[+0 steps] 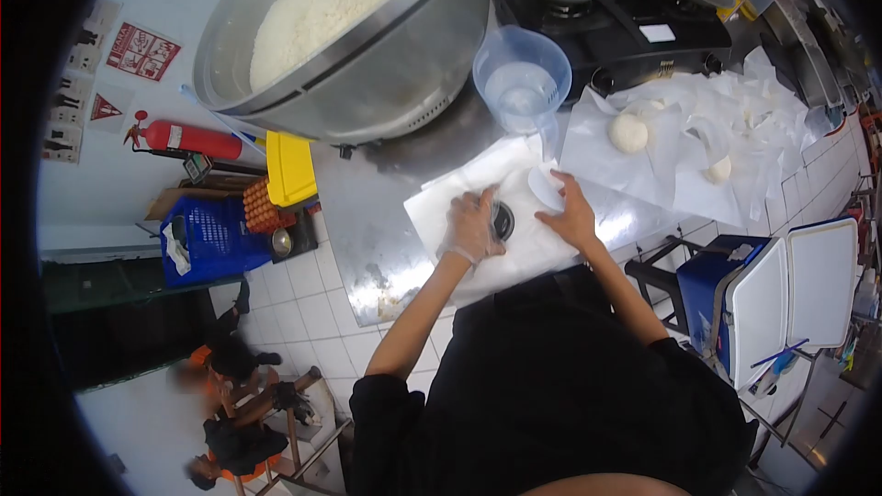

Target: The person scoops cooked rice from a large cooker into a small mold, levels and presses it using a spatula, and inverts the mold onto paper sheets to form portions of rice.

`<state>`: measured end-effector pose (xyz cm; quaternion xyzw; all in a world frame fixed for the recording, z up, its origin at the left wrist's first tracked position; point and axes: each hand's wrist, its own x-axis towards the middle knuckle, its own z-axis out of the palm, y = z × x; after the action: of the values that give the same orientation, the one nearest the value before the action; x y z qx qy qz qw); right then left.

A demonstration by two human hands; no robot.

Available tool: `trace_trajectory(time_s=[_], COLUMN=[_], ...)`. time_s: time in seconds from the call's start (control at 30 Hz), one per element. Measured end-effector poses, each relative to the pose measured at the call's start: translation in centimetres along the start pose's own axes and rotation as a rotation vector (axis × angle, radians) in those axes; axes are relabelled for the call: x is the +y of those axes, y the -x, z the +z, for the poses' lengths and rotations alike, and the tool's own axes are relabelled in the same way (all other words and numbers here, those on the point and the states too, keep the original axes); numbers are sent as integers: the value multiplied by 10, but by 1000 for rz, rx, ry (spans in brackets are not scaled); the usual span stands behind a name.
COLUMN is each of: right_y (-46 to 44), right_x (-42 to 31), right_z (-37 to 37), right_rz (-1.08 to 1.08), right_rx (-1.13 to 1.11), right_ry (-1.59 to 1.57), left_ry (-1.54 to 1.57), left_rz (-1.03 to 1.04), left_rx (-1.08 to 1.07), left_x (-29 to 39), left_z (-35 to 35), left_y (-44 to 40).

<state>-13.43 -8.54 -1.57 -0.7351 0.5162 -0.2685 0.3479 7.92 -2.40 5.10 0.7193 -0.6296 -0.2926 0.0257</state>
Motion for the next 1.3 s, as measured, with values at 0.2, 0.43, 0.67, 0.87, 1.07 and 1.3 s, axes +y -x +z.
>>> trace_trajectory(time_s=[0.2, 0.43, 0.67, 0.87, 1.07, 1.3], right_y=[-4, -22, -50, -54, -50, -38], right_x=[17, -1, -14, -6, -9, -28], right_z=[0, -5, 42, 53, 51, 30], right_rz=[-31, -103, -152, -333, -182, -304], right_rx=[-31, 37, -9, 169, 95, 84], right_ry=[-47, 138, 381, 359, 236, 157], left_ry=[98, 899, 2183, 2366, 2408, 2427], left_rz=[137, 298, 246, 223, 216, 207], left_rx=[172, 442, 406, 426, 411, 361], left_x=[-7, -43, -72, -95, -80, -81], left_z=[-10, -57, -38, -26, -37, -32], left_y=[13, 22, 54, 52, 45, 43])
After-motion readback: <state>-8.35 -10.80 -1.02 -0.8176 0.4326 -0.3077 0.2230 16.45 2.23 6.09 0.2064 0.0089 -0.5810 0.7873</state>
